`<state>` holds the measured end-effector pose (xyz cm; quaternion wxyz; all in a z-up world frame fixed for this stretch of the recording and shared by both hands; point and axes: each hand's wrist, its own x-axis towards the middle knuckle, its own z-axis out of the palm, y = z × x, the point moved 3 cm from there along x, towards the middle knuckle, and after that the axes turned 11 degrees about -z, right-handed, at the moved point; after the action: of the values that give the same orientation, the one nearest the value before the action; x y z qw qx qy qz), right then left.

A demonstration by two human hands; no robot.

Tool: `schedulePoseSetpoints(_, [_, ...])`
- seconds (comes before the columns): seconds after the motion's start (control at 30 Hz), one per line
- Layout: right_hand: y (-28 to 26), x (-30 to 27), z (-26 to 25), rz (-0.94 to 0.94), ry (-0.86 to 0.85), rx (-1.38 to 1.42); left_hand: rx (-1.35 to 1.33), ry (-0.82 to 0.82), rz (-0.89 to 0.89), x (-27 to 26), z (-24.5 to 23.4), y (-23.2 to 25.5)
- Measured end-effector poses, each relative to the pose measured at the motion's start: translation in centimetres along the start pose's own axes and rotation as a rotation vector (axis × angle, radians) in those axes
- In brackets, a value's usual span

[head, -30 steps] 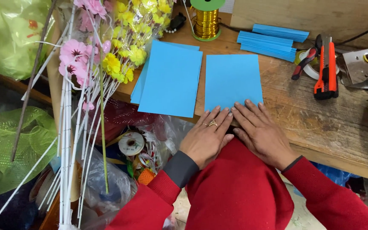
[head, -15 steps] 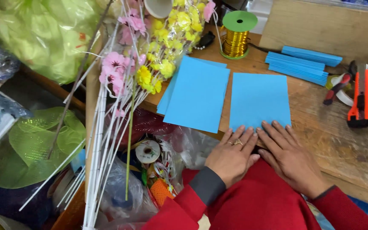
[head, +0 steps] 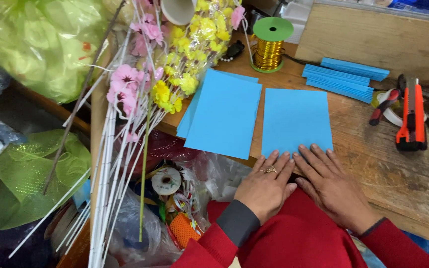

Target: Folding small blue paper squares into rectangular strips on a wooden workbench.

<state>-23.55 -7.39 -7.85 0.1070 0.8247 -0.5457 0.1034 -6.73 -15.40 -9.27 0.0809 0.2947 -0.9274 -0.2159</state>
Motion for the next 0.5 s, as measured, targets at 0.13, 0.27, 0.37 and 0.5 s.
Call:
schedulePoseSetpoints(0.13, [0.2,-0.4,0.3,-0.001,0.009,-0.079,0.029,-0.068,0.01,0.4,0.0,-0.3])
schedulePoseSetpoints(0.27, [0.6,-1.7,-1.2,0.021,0.008,-0.093,0.034,-0.075,0.022,0.3,-0.4,-0.1])
schedulePoseSetpoints(0.37, [1.7,-3.9,-1.8,0.095,-0.049,-0.078,0.065,-0.013,0.041,0.2,-0.3,-0.4])
schedulePoseSetpoints(0.5, [2.7,-5.9,-2.2,0.138,-0.048,-0.045,0.073,0.001,0.05,0.1,-0.8,-0.3])
